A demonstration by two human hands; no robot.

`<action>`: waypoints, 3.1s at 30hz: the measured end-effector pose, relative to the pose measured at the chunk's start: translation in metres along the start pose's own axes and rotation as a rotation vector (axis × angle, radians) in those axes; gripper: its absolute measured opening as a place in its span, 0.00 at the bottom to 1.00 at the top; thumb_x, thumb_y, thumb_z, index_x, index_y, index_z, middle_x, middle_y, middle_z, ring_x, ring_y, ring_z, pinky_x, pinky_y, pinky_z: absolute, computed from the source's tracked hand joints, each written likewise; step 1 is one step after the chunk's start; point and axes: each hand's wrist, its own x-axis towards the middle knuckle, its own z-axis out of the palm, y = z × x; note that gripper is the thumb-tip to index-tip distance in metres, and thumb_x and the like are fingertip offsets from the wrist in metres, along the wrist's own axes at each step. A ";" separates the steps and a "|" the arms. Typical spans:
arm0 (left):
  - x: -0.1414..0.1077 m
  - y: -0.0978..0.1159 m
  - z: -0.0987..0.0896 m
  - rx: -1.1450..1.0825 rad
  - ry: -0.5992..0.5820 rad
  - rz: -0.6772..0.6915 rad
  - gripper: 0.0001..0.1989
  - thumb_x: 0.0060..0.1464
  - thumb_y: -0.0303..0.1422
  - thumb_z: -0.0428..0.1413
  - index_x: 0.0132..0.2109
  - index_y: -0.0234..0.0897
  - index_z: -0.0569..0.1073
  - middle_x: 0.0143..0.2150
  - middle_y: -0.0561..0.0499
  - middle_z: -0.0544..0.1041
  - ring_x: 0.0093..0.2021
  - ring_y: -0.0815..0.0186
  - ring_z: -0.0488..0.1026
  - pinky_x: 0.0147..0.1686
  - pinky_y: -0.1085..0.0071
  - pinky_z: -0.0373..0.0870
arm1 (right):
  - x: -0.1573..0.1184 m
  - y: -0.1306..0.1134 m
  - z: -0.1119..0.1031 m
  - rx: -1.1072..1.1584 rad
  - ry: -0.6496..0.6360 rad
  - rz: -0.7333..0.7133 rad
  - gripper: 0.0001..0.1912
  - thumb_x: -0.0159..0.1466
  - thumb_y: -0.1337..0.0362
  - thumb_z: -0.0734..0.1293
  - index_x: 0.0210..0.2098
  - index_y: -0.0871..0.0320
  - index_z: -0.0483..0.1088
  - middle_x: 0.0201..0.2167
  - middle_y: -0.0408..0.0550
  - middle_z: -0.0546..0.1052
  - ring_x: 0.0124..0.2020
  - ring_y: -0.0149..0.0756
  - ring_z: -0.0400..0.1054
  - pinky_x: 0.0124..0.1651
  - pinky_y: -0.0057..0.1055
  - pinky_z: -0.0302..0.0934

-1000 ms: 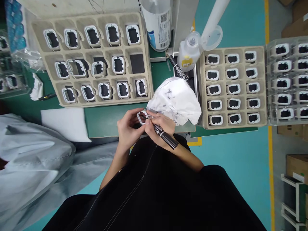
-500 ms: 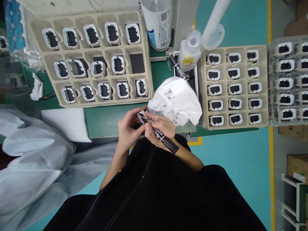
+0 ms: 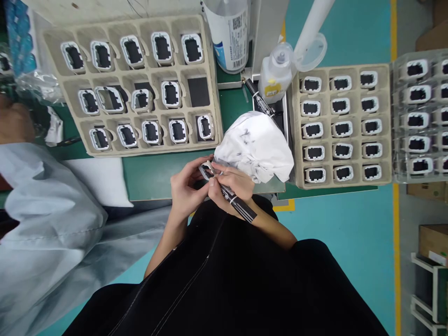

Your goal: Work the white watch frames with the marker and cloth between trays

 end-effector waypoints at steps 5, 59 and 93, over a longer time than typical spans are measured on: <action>-0.003 -0.002 0.007 0.110 0.090 0.010 0.26 0.71 0.39 0.75 0.72 0.43 0.87 0.54 0.49 0.95 0.41 0.64 0.92 0.50 0.67 0.94 | 0.002 -0.001 0.004 -0.051 0.017 0.049 0.10 0.78 0.71 0.76 0.49 0.49 0.77 0.44 0.45 0.94 0.53 0.47 0.95 0.58 0.43 0.93; 0.003 -0.005 0.000 0.076 0.047 -0.018 0.32 0.65 0.56 0.79 0.65 0.40 0.90 0.46 0.45 0.94 0.41 0.56 0.94 0.49 0.62 0.94 | -0.013 0.012 0.009 0.205 0.221 0.032 0.04 0.81 0.61 0.72 0.50 0.45 0.74 0.27 0.33 0.81 0.28 0.41 0.85 0.52 0.53 0.95; 0.138 0.044 -0.122 0.727 0.107 0.304 0.11 0.78 0.39 0.62 0.44 0.42 0.83 0.35 0.50 0.83 0.35 0.59 0.79 0.42 0.62 0.76 | -0.012 0.023 0.009 0.385 0.579 0.408 0.12 0.75 0.55 0.79 0.41 0.49 0.75 0.20 0.31 0.74 0.22 0.37 0.76 0.42 0.44 0.85</action>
